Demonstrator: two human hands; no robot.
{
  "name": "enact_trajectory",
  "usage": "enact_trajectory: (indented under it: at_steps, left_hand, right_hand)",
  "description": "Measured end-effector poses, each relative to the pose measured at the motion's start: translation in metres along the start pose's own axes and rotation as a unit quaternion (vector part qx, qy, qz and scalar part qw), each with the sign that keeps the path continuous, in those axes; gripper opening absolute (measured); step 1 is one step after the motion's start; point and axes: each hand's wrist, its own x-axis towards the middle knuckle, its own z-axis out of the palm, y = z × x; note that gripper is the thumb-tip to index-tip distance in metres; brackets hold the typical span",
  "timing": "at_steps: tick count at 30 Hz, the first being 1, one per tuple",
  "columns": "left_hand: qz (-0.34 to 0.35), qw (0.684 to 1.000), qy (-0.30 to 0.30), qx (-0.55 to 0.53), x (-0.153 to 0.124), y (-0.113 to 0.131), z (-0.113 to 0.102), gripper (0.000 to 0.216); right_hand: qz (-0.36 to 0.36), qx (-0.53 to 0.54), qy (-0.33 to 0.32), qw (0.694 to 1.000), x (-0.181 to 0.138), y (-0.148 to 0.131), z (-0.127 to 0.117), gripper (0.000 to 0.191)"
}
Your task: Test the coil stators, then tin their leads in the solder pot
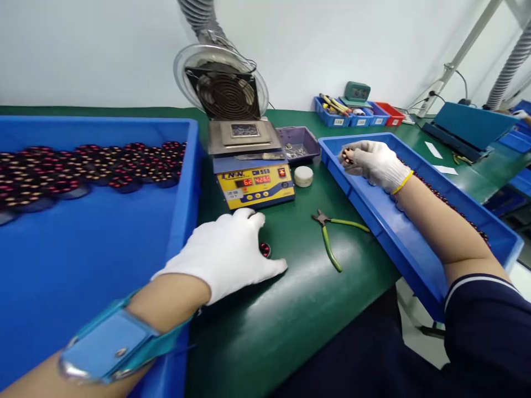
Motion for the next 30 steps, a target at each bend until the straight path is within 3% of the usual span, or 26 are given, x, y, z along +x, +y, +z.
enact_trajectory:
  at_steps: [2,3,6,8,9,12,17,19,21,23,24,26,28,30]
  left_hand:
    - [0.023,0.998,-0.053,0.023,0.001,-0.005,0.004,0.084]
    - [0.035,0.997,-0.069,0.022,0.002,-0.008,0.007,0.076]
    - [0.056,0.995,-0.076,0.011,0.006,-0.016,0.014,0.049]
    - [0.056,0.996,-0.072,0.008,0.009,-0.018,0.016,0.045]
    - [0.057,0.996,-0.069,0.007,0.01,-0.018,0.016,0.049]
    - [0.067,0.995,-0.071,0.02,0.01,-0.014,0.013,0.059]
    - [0.072,0.994,-0.073,0.023,0.007,-0.007,0.008,0.045]
    - [0.044,0.997,-0.039,-0.052,0.006,-0.006,0.008,0.047]
    - [0.003,0.981,-0.007,-0.193,0.008,-0.006,0.007,0.052]
    - [-0.023,0.929,0.007,-0.368,0.009,-0.005,0.006,0.053]
    - [-0.026,0.896,0.008,-0.444,0.009,-0.006,0.005,0.053]
    - [-0.02,0.846,0.02,-0.532,0.009,-0.006,0.002,0.05]
    - [-0.009,0.841,0.052,-0.538,0.009,-0.007,-0.001,0.046]
    - [-0.003,0.847,0.067,-0.528,0.009,-0.008,-0.002,0.044]
  right_hand:
    - [0.05,-0.164,0.02,0.985,-0.003,0.009,-0.04,0.03]
    - [0.072,-0.258,0.009,0.963,-0.005,0.014,-0.055,0.028]
    - [0.091,-0.518,-0.06,0.849,-0.012,0.031,-0.082,0.028]
    - [0.089,-0.612,-0.094,0.78,-0.014,0.043,-0.087,0.031]
    - [0.089,-0.633,-0.103,0.762,-0.015,0.048,-0.088,0.033]
    - [0.09,-0.658,-0.065,0.745,-0.015,0.06,-0.093,0.036]
    - [0.126,-0.662,0.082,0.734,-0.018,0.063,-0.097,0.045]
    - [0.101,-0.638,0.111,0.756,-0.021,0.053,-0.082,0.048]
    - [0.025,-0.589,0.093,0.802,-0.029,0.035,-0.051,0.046]
    - [-0.082,-0.513,-0.003,0.855,-0.042,0.011,-0.007,0.051]
    - [-0.145,-0.477,-0.067,0.865,-0.05,-0.001,0.017,0.059]
    - [-0.268,-0.444,-0.167,0.839,-0.062,-0.02,0.065,0.07]
    - [-0.34,-0.447,-0.243,0.791,-0.066,-0.029,0.103,0.068]
    - [-0.365,-0.447,-0.275,0.769,-0.064,-0.027,0.124,0.059]
